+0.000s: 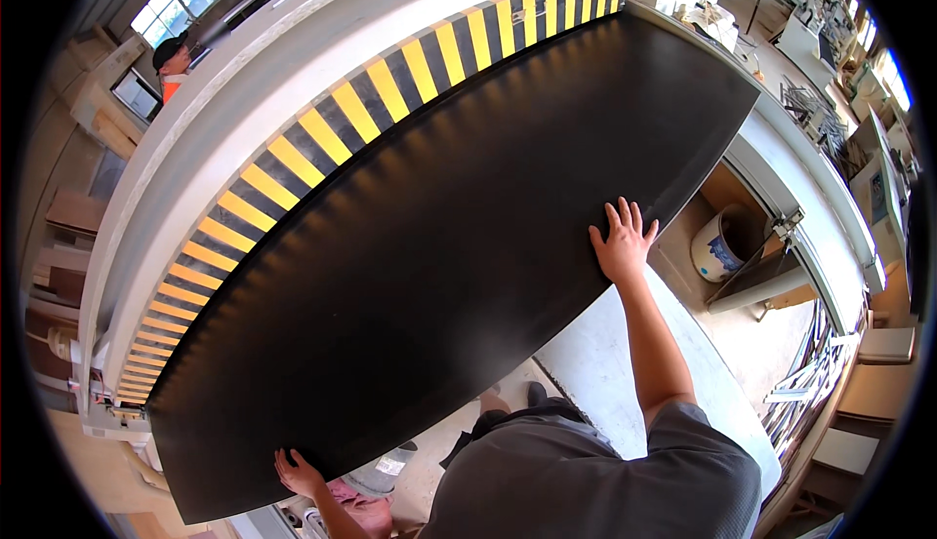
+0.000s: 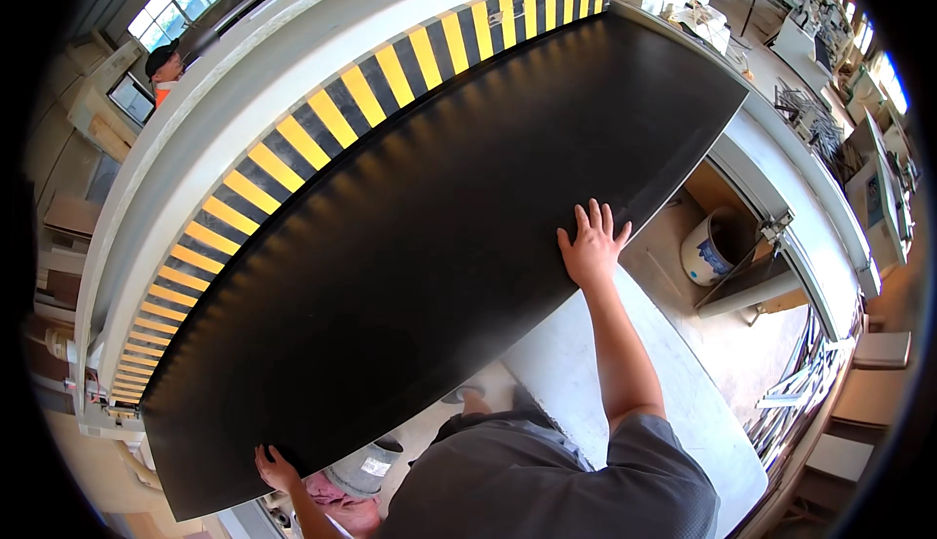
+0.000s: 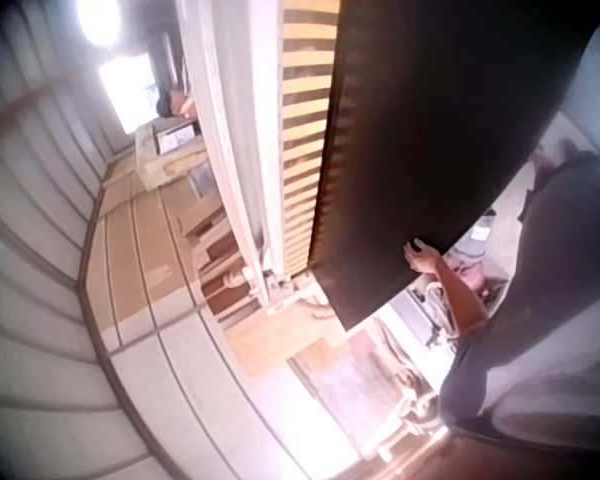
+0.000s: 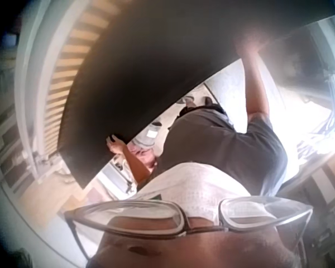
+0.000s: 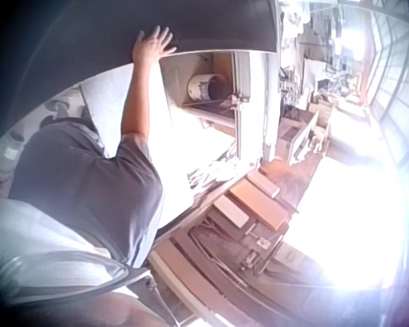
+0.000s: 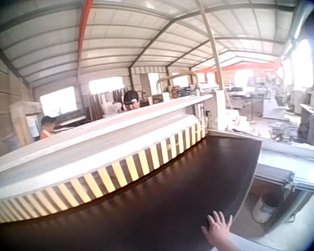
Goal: The person operates an industrial panel saw by pushing a large black board into the cutting mechanism, moving around the machine to align the board, and using a push stick to feed narrow pieces through for cutting.
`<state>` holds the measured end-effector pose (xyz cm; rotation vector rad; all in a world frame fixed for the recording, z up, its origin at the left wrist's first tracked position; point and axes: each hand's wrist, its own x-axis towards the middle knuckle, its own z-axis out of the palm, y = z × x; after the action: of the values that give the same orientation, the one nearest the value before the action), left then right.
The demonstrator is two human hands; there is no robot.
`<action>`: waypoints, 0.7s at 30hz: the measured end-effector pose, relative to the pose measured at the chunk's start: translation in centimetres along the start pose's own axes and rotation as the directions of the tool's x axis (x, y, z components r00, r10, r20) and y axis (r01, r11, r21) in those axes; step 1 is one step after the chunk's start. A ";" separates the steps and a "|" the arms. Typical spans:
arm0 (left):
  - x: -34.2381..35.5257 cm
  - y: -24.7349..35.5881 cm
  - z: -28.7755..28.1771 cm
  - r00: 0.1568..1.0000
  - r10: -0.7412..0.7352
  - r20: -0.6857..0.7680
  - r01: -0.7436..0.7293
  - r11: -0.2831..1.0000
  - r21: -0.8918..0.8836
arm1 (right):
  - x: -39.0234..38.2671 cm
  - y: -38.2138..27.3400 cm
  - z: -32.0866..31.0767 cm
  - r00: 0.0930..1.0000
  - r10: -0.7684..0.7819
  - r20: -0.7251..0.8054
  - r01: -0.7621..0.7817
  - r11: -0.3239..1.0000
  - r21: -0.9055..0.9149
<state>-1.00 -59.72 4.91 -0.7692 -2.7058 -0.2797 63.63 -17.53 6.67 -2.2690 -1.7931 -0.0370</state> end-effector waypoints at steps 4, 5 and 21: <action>1.5 0.1 2.2 1.000 0.003 -0.009 -0.003 1.000 0.011 | 1.5 -0.8 1.2 0.999 -0.030 -0.038 0.032 0.998 0.058; 2.1 0.5 2.5 0.999 -0.037 0.022 0.036 0.999 0.017 | 2.1 -1.4 1.8 0.998 -0.039 -0.039 0.042 0.997 0.061; 2.3 6.6 12.4 0.948 -0.044 0.316 -0.027 0.976 0.215 | 4.0 -4.4 12.0 0.995 -0.093 -0.022 0.095 0.991 0.098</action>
<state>-2.29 -49.76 -5.13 -0.7959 -2.9736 0.1538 58.75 -10.23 -3.45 -2.1097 -1.8493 0.0141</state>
